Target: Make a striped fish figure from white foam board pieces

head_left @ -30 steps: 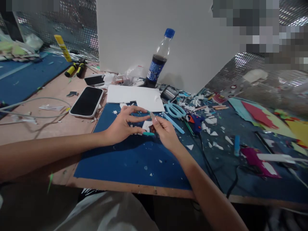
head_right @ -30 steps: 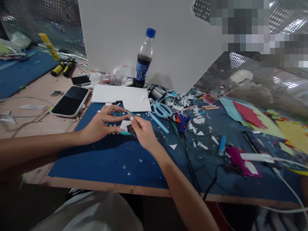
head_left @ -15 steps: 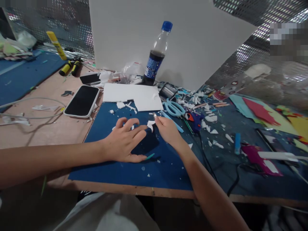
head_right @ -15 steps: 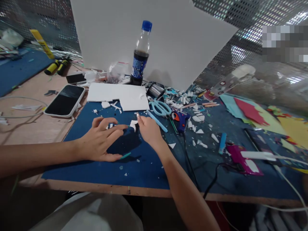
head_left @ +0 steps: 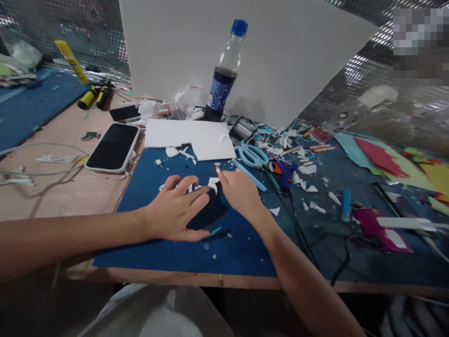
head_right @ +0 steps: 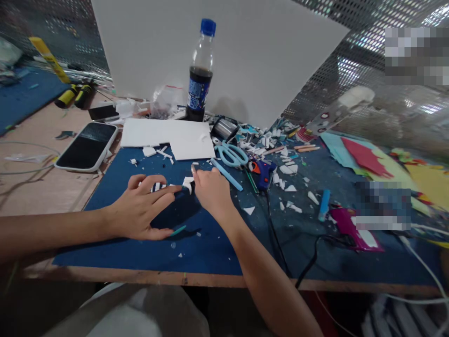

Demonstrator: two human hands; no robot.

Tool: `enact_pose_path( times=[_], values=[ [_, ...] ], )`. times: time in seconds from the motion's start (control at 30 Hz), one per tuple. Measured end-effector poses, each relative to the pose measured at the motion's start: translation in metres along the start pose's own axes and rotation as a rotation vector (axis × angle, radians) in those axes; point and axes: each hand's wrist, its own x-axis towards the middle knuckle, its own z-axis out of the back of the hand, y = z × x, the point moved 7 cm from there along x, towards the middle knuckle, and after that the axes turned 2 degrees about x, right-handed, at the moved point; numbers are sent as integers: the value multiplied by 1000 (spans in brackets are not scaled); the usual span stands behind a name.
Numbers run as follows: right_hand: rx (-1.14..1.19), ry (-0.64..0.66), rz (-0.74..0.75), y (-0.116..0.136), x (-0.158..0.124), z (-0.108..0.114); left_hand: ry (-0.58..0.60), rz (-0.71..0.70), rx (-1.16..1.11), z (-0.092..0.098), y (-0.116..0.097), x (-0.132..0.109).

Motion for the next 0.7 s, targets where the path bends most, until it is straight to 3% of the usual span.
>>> enact_pose_path(
  times=[0.23,0.33,0.47,0.6,0.7],
  values=[
    [-152,-56,3,-6,-1,7,-6,15,-37,-2,3,0],
    [39,-88,-12,-22,-2,17,-13,13,-53,-3,3,1],
    [438,8,173,-29,-5,24,-30,18,-70,3,5,0],
    [512,115,253,-24,-8,20,-46,158,-127,7,22,-5],
    [529,175,255,-19,-8,13,47,285,-217,-4,40,-12]
  ],
)
